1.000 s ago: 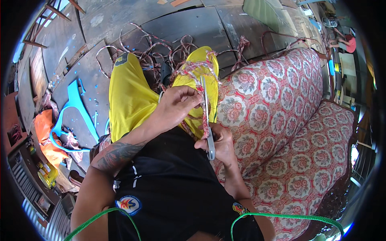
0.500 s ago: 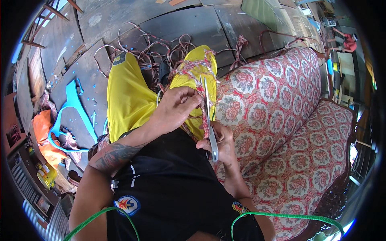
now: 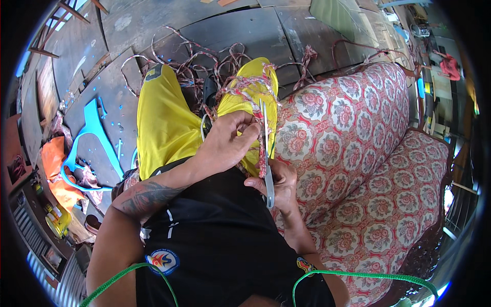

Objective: Cutting strips of patterned fabric or cording from a roll using scissors.

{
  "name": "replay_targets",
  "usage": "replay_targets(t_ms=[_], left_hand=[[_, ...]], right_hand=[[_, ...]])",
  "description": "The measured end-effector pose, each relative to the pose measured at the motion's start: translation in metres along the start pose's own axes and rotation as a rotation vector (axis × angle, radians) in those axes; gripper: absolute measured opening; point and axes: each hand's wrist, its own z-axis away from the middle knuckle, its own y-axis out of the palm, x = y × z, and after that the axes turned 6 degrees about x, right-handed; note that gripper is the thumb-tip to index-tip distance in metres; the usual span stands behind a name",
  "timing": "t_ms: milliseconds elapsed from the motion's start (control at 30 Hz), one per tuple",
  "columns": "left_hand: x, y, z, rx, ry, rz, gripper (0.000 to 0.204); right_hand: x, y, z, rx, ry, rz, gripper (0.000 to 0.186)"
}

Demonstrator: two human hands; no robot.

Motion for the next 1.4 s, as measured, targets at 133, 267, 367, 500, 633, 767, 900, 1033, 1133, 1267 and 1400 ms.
replay_targets(t_ms=[133, 267, 367, 500, 633, 767, 900, 1033, 1133, 1267, 1400], left_hand=[[0.005, -0.001, -0.001, 0.002, 0.016, -0.008, 0.025], [0.008, -0.001, -0.002, 0.027, -0.037, -0.016, 0.025], [0.01, -0.002, -0.006, -0.043, 0.069, 0.301, 0.024], [0.015, -0.009, -0.01, 0.006, -0.13, 0.582, 0.02], [0.019, -0.011, -0.009, 0.019, -0.127, 0.562, 0.019], [0.018, -0.008, -0.009, 0.039, -0.092, 0.423, 0.019], [0.017, -0.005, -0.006, 0.027, -0.039, 0.269, 0.021], [0.019, -0.003, -0.005, 0.006, -0.053, 0.192, 0.022], [0.02, -0.001, -0.005, -0.008, -0.069, 0.201, 0.022], [0.019, 0.0, -0.003, -0.016, -0.021, 0.213, 0.022], [0.017, -0.001, -0.002, -0.004, -0.019, 0.21, 0.024]], right_hand=[[-0.001, 0.003, 0.003, -0.035, 0.005, -0.039, 0.043], [-0.001, 0.0, 0.004, 0.014, 0.148, -0.085, 0.042], [0.0, -0.006, 0.003, 0.029, 0.095, -0.042, 0.042], [-0.002, -0.01, 0.004, 0.081, 0.071, -0.031, 0.045], [-0.005, -0.016, 0.008, 0.075, 0.064, -0.137, 0.047], [-0.001, -0.022, 0.012, 0.136, 0.132, -0.147, 0.05], [0.001, -0.022, 0.011, 0.131, 0.186, -0.143, 0.051], [-0.001, -0.017, 0.009, 0.101, 0.136, -0.087, 0.051], [-0.002, -0.014, 0.009, 0.102, 0.17, -0.096, 0.051], [0.001, -0.014, 0.007, 0.092, 0.162, -0.069, 0.049], [0.005, -0.014, 0.008, 0.091, 0.161, -0.008, 0.046]])
